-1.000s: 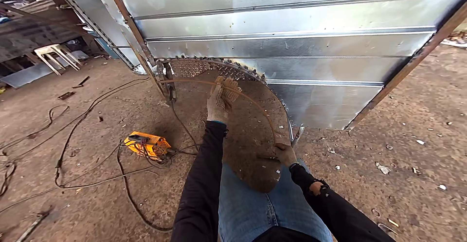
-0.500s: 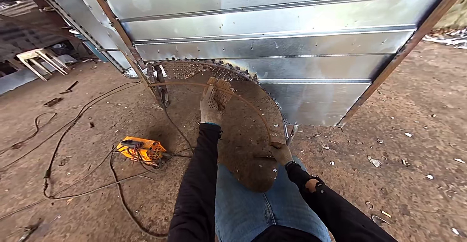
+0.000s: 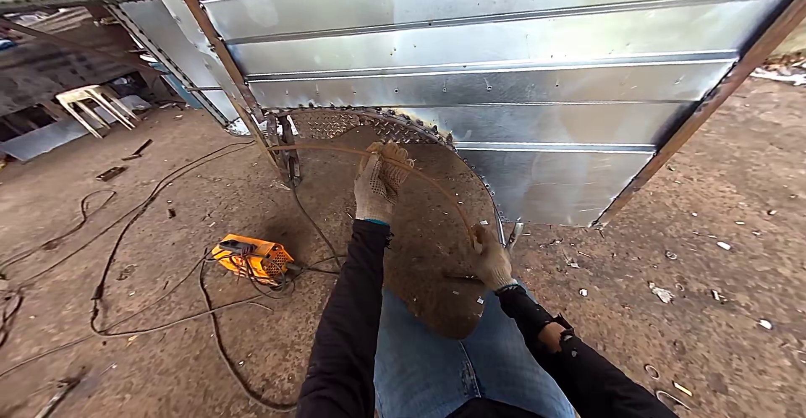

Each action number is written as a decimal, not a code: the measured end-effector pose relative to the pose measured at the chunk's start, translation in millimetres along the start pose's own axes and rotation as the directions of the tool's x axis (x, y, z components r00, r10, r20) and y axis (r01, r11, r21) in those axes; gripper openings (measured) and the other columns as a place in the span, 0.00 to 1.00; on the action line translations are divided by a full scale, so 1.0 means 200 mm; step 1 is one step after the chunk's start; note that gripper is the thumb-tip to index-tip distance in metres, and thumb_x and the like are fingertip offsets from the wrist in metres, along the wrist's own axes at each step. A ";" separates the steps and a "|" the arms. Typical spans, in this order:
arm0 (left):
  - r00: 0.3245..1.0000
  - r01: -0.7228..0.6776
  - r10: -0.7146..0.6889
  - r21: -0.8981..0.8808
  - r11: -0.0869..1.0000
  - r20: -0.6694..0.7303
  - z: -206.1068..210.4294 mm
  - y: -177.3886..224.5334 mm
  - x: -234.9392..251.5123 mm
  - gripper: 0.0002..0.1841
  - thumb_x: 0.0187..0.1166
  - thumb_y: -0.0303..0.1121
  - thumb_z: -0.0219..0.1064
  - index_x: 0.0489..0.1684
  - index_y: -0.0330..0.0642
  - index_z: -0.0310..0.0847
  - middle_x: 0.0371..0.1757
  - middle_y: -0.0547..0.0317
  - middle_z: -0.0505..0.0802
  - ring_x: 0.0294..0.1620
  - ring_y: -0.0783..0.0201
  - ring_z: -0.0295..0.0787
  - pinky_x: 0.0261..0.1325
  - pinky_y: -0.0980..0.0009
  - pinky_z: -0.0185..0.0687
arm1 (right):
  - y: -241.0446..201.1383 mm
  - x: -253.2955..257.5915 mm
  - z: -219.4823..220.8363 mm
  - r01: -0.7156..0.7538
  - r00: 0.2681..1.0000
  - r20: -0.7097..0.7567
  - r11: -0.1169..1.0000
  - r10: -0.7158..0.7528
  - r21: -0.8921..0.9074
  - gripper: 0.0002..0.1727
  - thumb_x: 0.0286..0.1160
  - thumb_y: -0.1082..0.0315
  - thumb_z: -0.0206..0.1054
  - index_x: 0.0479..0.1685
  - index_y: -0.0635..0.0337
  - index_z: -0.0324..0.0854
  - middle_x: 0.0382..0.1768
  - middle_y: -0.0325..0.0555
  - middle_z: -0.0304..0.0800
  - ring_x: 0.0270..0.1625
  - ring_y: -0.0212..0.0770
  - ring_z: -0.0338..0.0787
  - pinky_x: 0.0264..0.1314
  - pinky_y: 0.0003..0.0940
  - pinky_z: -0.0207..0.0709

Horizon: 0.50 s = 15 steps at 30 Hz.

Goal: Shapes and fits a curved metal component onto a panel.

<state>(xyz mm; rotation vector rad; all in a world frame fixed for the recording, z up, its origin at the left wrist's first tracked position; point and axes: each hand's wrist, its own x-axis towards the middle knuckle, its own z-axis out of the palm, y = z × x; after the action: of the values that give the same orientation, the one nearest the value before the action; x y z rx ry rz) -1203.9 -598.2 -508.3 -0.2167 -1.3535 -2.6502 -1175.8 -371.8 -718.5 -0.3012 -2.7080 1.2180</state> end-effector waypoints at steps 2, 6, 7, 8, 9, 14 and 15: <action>0.987 -0.020 0.044 -0.150 0.988 0.154 -0.16 -0.16 0.15 0.18 0.94 0.41 0.50 0.77 0.50 0.72 0.64 0.49 0.90 0.62 0.53 0.91 0.64 0.53 0.88 | -0.12 0.01 -0.04 0.165 0.982 -0.106 0.984 -0.157 0.072 0.36 0.79 0.48 0.63 0.85 0.55 0.69 0.65 0.52 0.89 0.63 0.52 0.91 0.65 0.61 0.82; 0.990 -0.042 0.048 -0.048 0.998 0.129 -0.19 -0.11 0.08 0.18 0.93 0.43 0.51 0.76 0.50 0.73 0.63 0.50 0.91 0.60 0.54 0.92 0.63 0.53 0.89 | -0.26 0.05 -0.04 0.490 0.860 -0.327 0.814 -0.392 0.312 0.22 0.86 0.56 0.58 0.63 0.63 0.86 0.34 0.43 0.91 0.31 0.31 0.87 0.37 0.34 0.85; 0.993 -0.082 0.069 0.144 0.986 0.093 -0.21 -0.06 0.04 0.20 0.93 0.44 0.52 0.76 0.49 0.76 0.61 0.52 0.92 0.56 0.57 0.93 0.58 0.56 0.91 | -0.28 0.04 -0.04 0.534 0.835 -0.356 0.774 -0.419 0.341 0.20 0.87 0.59 0.57 0.60 0.64 0.88 0.33 0.41 0.91 0.30 0.27 0.85 0.37 0.29 0.83; 0.993 -0.120 0.108 0.382 0.916 0.055 -0.25 0.02 -0.02 0.20 0.93 0.44 0.53 0.74 0.46 0.80 0.58 0.53 0.94 0.52 0.59 0.94 0.54 0.58 0.92 | -0.29 0.04 -0.07 0.551 0.829 -0.348 0.748 -0.438 0.371 0.20 0.87 0.60 0.57 0.59 0.64 0.89 0.34 0.40 0.91 0.30 0.25 0.85 0.37 0.26 0.83; 0.982 -0.164 0.187 0.614 0.772 0.027 -0.31 0.10 -0.09 0.19 0.93 0.43 0.54 0.71 0.45 0.82 0.56 0.54 0.95 0.51 0.59 0.95 0.54 0.57 0.95 | -0.29 0.05 -0.10 0.542 0.840 -0.304 0.735 -0.450 0.408 0.19 0.87 0.61 0.57 0.59 0.64 0.89 0.32 0.39 0.90 0.28 0.24 0.82 0.34 0.25 0.81; 0.622 -0.316 0.667 0.911 -0.265 0.410 -0.75 0.53 -0.41 0.29 0.74 0.48 0.73 0.70 0.40 0.81 0.69 0.44 0.88 0.73 0.48 0.83 0.74 0.44 0.77 | -0.31 0.06 -0.25 0.345 0.904 0.047 0.791 -0.425 0.506 0.18 0.86 0.62 0.57 0.56 0.62 0.89 0.23 0.30 0.82 0.21 0.22 0.75 0.25 0.21 0.73; 0.722 -0.207 0.568 0.906 -0.369 0.396 -0.83 0.60 -0.43 0.35 0.70 0.56 0.71 0.75 0.45 0.78 0.75 0.43 0.84 0.79 0.41 0.75 0.79 0.36 0.66 | -0.31 0.07 -0.24 0.289 0.905 0.119 0.795 -0.409 0.534 0.17 0.86 0.61 0.56 0.55 0.61 0.88 0.21 0.28 0.80 0.19 0.21 0.73 0.23 0.21 0.72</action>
<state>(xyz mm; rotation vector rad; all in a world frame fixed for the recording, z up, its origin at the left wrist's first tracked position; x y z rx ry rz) -1105.0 -796.0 -527.2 -0.0824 -2.1511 -0.3153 -1185.2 -374.0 -638.4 0.4222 -2.3203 1.8507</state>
